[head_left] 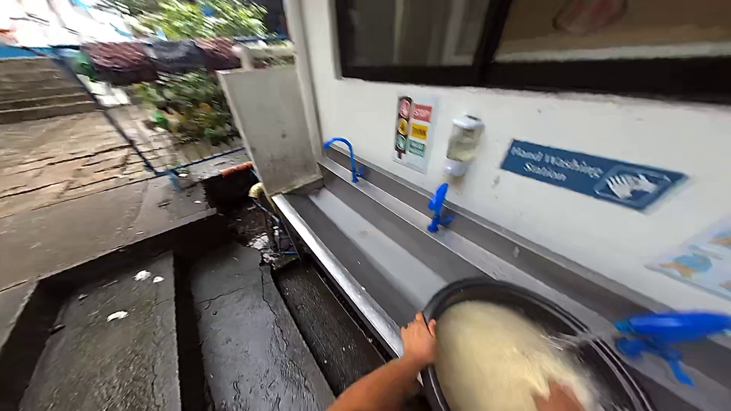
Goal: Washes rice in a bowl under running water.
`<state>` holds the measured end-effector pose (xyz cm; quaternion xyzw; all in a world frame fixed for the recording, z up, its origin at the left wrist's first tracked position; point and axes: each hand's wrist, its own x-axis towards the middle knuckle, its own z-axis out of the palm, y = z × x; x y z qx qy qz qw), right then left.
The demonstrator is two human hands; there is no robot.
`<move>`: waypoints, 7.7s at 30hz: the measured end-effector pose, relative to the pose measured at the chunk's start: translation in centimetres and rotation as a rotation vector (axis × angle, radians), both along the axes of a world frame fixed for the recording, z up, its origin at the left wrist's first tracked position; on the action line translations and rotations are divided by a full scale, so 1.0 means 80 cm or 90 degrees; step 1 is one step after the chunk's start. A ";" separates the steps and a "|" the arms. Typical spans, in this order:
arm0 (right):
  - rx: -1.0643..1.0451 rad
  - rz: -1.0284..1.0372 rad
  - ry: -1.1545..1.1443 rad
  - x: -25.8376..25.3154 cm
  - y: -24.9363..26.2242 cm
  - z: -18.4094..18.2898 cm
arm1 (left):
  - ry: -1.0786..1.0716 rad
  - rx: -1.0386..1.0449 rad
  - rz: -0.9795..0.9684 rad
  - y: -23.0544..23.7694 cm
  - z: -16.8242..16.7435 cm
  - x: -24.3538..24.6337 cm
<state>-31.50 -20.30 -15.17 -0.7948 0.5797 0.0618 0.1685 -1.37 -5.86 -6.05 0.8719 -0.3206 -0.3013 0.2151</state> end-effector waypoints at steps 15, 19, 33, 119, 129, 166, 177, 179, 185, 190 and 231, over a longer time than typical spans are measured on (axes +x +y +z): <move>0.162 -0.008 -0.114 0.253 0.067 0.062 | -0.025 0.011 -0.020 0.002 0.020 0.002; 0.186 0.148 -0.107 0.258 0.091 0.052 | -0.025 0.013 -0.023 0.002 0.016 0.004; -0.013 -0.017 -0.001 0.101 -0.008 0.012 | -0.001 0.002 -0.017 0.003 0.015 0.005; 0.070 0.157 -0.088 0.245 0.070 0.003 | 0.021 -0.031 -0.007 0.005 0.010 0.009; 0.049 0.172 -0.076 0.243 0.067 -0.002 | 0.013 -0.020 -0.012 0.005 0.011 0.009; 0.147 0.041 0.121 0.102 -0.018 0.039 | 0.011 -0.022 -0.024 0.006 0.009 0.013; -0.021 -0.135 -0.008 0.071 -0.033 0.007 | 0.030 -0.040 -0.006 0.005 0.004 0.012; -0.060 -0.116 -0.006 0.069 -0.038 -0.007 | 0.028 -0.039 -0.005 0.006 0.003 0.013; -0.041 -0.171 0.050 0.084 -0.038 0.013 | 0.021 -0.038 -0.017 0.005 0.002 0.013; -0.007 -0.122 0.041 0.077 -0.035 0.011 | 0.031 -0.043 -0.012 0.006 0.003 0.014; 0.098 0.135 0.054 0.113 0.047 0.030 | 0.023 -0.038 -0.029 0.004 0.008 0.013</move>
